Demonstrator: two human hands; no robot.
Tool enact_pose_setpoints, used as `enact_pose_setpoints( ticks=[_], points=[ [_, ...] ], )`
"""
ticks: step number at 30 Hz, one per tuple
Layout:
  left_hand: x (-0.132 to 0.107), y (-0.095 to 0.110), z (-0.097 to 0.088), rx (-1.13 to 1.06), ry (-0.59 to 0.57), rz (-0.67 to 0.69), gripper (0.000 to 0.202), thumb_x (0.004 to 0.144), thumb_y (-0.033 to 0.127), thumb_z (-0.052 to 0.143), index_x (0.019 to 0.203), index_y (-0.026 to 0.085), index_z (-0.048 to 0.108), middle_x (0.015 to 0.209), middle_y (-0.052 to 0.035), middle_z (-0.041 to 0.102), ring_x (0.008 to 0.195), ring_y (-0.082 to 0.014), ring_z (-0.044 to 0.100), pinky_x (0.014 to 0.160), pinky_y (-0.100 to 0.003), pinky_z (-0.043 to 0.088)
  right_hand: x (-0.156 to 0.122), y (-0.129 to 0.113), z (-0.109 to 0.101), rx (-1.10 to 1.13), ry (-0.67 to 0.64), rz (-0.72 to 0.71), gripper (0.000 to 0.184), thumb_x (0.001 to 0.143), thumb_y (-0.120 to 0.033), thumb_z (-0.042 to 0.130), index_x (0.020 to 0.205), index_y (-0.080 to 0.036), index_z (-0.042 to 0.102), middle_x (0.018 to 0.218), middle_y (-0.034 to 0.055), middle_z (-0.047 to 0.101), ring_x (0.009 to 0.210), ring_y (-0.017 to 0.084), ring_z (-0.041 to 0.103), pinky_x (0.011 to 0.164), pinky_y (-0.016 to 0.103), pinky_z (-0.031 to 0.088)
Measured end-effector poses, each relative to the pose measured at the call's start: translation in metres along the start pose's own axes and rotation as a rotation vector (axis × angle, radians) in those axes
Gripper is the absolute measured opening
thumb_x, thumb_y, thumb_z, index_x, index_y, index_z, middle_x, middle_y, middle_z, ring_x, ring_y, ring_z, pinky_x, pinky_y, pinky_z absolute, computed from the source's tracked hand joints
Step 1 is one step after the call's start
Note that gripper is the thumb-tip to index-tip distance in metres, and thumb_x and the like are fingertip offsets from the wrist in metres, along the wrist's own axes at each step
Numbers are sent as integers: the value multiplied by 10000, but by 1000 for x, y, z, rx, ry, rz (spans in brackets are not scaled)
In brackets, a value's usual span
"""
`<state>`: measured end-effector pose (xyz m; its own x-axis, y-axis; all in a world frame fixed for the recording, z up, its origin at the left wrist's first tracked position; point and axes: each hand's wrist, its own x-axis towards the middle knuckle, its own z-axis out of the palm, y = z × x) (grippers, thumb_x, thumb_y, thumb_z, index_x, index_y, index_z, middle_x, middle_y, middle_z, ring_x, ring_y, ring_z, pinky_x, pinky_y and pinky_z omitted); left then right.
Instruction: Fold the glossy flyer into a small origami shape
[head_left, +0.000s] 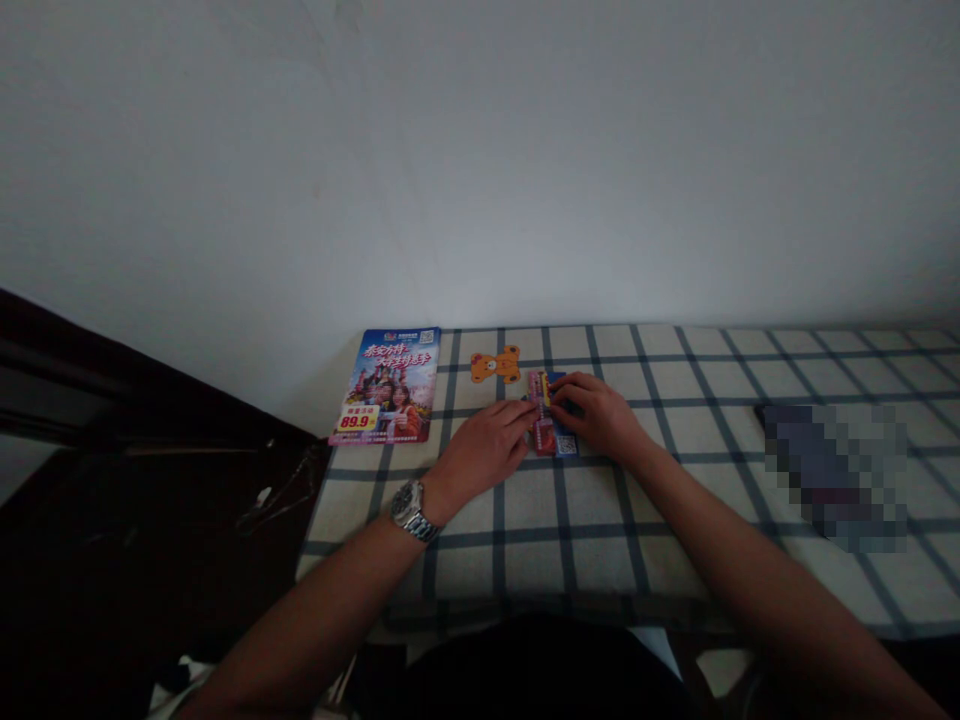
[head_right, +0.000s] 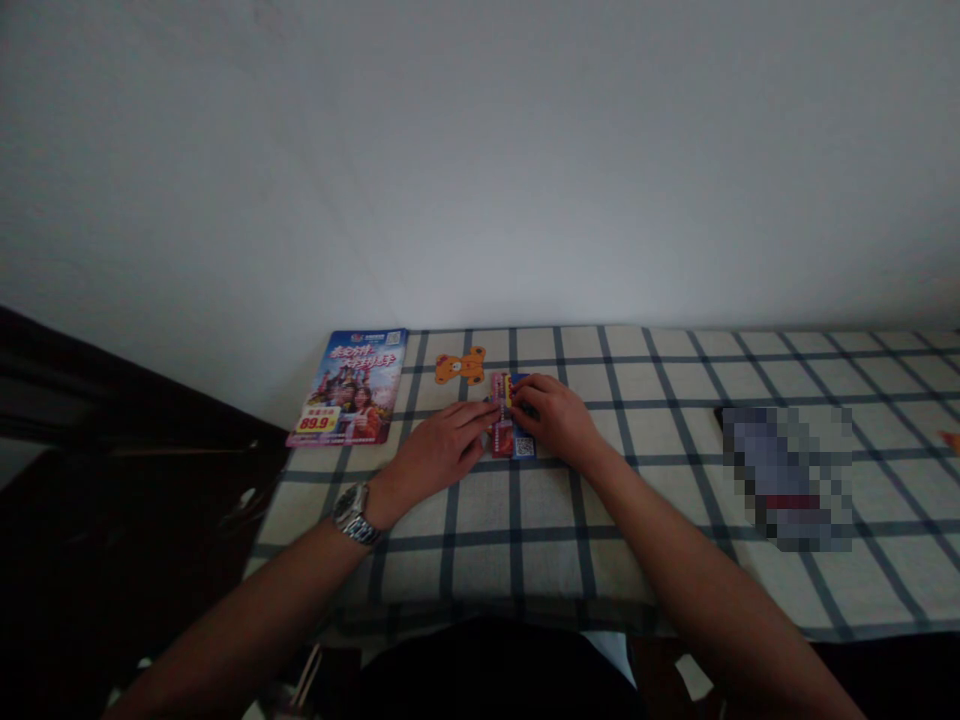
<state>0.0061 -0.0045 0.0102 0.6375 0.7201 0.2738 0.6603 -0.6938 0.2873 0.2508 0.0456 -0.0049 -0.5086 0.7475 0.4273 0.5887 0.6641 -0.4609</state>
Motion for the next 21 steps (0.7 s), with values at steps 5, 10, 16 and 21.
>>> enact_pose_setpoints(
  ticks=[5,10,16,21],
  points=[
    [0,0,0,10,8,0,416,978,154,589,1394,167,604,1461,-91,613,1336,-250,567,1153,-445,516,1,-1,0,-10,-10,18,27,947,-215,710,922,-222,718,1112,91,720,1051,258,699,937,421,583],
    [-1,1,1,3,10,-12,426,982,150,577,1406,181,597,1475,-81,602,1335,-244,566,1161,-442,506,2,-1,1,-22,-13,33,30,935,-205,725,911,-219,714,1110,88,719,1043,259,696,927,415,581],
    [0,1,0,11,0,-18,433,984,151,576,1416,164,594,1455,-95,612,1321,-245,573,1160,-439,503,-1,0,-2,-17,-42,34,52,921,-219,742,967,-232,723,1159,87,718,1069,266,707,930,427,596],
    [-1,1,-1,0,4,-17,441,978,142,573,1417,180,595,1473,-88,602,1321,-249,575,1141,-443,521,-5,0,-7,0,-88,22,122,926,-262,744,1044,-242,718,1260,93,701,1138,273,705,974,442,600]
  ],
)
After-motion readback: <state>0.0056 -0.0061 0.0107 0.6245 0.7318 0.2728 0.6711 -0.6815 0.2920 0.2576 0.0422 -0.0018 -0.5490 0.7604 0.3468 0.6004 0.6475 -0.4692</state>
